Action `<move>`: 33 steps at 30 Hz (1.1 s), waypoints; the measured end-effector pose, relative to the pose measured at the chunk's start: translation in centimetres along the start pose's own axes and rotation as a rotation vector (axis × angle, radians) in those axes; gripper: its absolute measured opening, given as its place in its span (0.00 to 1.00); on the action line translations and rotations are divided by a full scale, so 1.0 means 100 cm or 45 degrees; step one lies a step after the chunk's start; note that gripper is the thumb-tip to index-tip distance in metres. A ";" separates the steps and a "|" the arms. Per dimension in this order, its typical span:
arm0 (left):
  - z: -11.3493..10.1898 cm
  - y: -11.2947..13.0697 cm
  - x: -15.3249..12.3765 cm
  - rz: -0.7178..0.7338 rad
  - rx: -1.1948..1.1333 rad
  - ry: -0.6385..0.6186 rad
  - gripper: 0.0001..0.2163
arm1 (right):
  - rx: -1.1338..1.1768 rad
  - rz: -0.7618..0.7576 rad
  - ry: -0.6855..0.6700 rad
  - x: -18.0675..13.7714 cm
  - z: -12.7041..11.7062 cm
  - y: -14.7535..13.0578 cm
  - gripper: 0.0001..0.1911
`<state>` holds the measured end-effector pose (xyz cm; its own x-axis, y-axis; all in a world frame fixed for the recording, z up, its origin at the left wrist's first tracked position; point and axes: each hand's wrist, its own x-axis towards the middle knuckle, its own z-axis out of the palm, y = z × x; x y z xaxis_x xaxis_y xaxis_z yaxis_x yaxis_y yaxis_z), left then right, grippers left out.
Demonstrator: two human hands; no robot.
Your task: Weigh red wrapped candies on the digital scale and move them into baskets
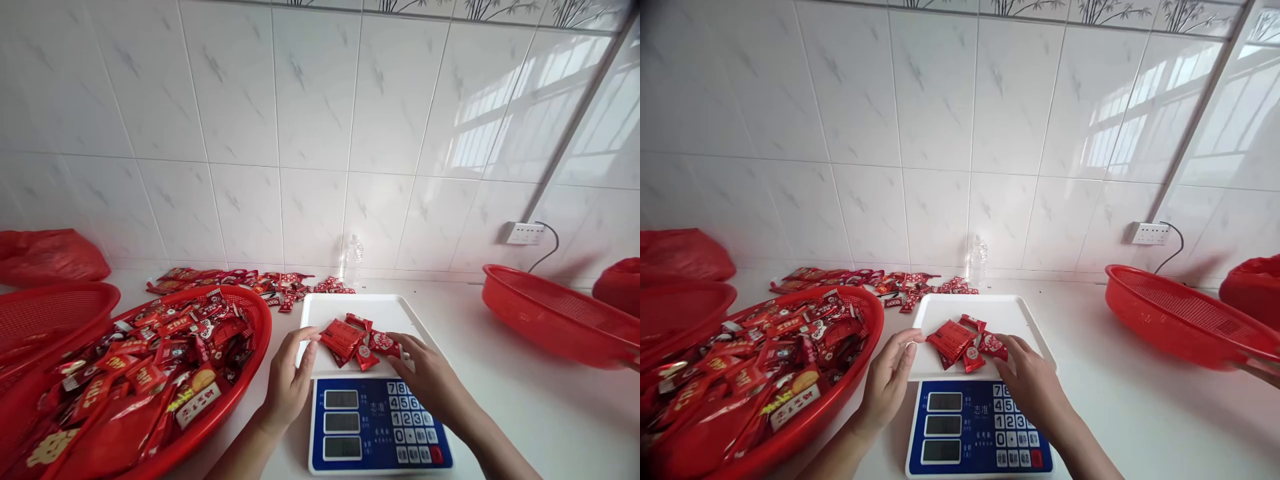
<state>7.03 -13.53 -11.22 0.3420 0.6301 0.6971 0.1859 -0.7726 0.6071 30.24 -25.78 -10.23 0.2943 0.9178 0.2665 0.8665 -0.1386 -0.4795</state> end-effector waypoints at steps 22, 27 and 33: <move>-0.002 0.003 -0.003 0.185 -0.014 -0.053 0.11 | 0.172 -0.319 -0.140 0.047 0.026 -0.027 0.26; -0.002 0.002 -0.003 0.210 0.006 -0.043 0.10 | 0.251 -0.297 0.011 0.056 0.030 -0.017 0.21; -0.002 0.004 -0.002 0.218 0.010 -0.058 0.10 | 0.279 -0.208 0.142 0.057 0.022 -0.006 0.22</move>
<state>6.82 -13.91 -11.03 0.4107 0.4851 0.7720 0.1286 -0.8690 0.4777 30.54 -19.69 -10.25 0.2108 0.8731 0.4395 0.8020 0.1026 -0.5884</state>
